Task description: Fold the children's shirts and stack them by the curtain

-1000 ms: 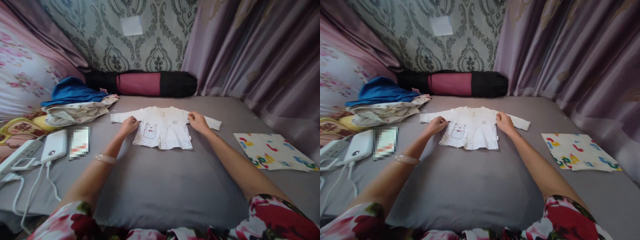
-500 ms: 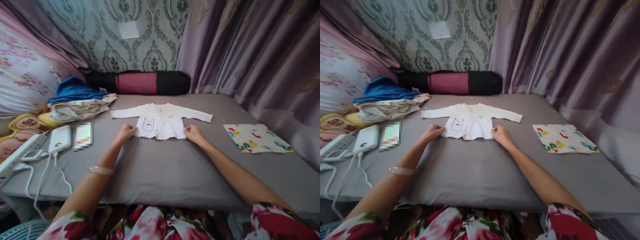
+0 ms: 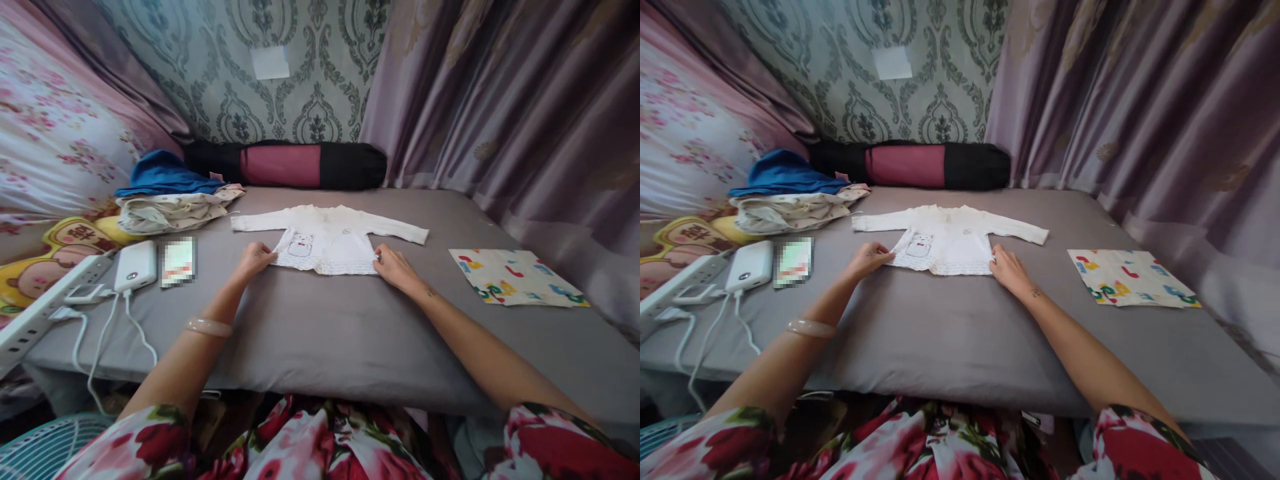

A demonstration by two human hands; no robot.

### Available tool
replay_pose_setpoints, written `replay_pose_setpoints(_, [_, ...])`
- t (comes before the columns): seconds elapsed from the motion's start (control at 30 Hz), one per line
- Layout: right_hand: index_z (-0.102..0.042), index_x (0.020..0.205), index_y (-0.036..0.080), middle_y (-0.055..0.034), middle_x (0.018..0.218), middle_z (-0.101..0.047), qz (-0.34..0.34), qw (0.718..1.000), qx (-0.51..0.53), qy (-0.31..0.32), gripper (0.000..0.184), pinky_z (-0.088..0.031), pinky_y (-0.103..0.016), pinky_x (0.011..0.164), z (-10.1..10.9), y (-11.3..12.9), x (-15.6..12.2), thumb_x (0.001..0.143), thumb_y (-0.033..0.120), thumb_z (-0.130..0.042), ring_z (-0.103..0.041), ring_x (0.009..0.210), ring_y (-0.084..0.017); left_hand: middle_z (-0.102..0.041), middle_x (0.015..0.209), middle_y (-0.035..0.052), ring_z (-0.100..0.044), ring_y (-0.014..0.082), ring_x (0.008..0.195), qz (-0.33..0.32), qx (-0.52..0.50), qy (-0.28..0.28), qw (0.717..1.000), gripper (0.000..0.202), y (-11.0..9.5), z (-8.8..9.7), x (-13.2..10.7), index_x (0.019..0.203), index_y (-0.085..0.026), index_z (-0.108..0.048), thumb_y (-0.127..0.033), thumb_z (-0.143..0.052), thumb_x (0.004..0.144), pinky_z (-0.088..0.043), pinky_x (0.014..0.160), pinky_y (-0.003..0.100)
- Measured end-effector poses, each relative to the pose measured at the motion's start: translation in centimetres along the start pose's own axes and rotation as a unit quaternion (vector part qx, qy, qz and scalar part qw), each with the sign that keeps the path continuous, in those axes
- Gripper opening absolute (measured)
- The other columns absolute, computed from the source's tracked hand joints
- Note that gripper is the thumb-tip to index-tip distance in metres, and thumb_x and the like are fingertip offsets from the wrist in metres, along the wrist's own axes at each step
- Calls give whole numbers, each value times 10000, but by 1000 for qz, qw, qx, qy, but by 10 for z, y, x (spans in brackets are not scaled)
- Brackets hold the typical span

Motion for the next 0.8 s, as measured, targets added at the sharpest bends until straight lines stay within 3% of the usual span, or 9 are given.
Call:
replay_pose_setpoints(0.27, [-567,1108,208,-107,1017,-667,41,998,-57,-7,260,-405,-318,716,-3,1,-4,939,255,-374,-612,911,-251,-672,924,109,-613,254,865,-47,73,-21,996,292,2,-3,0,988,-151,-635,-373,-563,813,-440,741,316])
replay_pose_setpoints(0.33, [-588,1073,199,-115,1022,-650,59,995,-73,-28,244,-412,-322,740,-3,3,-4,939,254,-392,-604,907,-246,-657,969,123,-600,272,915,-95,100,-47,989,307,-1,-3,-1,1060,-151,-602,-340,-547,825,-442,786,351])
replay_pose_setpoints(0.43, [-613,1023,177,-136,1074,-609,122,985,-76,-90,231,-413,-350,824,-1,16,-6,938,241,-408,-563,996,-261,-629,1036,128,-574,274,978,-221,113,-76,966,313,-18,-5,-8,1102,-160,-572,-314,-546,831,-431,861,385])
replay_pose_setpoints(0.5, [-617,1025,178,-127,1091,-597,197,975,-34,-100,209,-402,-362,889,-3,33,-7,930,238,-440,-533,1044,-258,-621,1051,116,-570,261,987,-319,79,-49,943,309,-35,-12,-15,1094,-175,-573,-335,-567,829,-435,879,380])
replay_pose_setpoints(0.6, [-600,1088,189,-96,1125,-588,309,948,45,-56,217,-388,-355,950,-10,60,-7,883,237,-548,-512,1070,-234,-609,1072,108,-558,254,1019,-427,25,15,904,308,-61,-28,-27,1066,-191,-584,-350,-616,805,-443,892,375])
replay_pose_setpoints(0.7, [-579,1139,180,-96,1159,-572,351,933,76,-19,296,-386,-353,963,-17,77,-4,847,220,-605,-492,1105,-233,-602,1018,98,-551,245,995,-453,14,29,891,256,-77,-41,-30,1009,-184,-591,-302,-635,786,-451,872,366])
replay_pose_setpoints(0.8, [-588,1113,178,-94,1116,-580,356,932,74,-5,247,-398,-342,934,-22,81,1,869,218,-584,-505,1078,-225,-608,924,73,-562,215,889,-442,5,44,896,168,-83,-47,-30,930,-176,-581,-278,-615,801,-458,795,328])
Point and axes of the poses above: each hand's wrist, its own x-axis towards the middle knuckle, its own z-axis out of the back of the hand, y = z × x, the point moved 4 cm from there along x, towards the middle knuckle
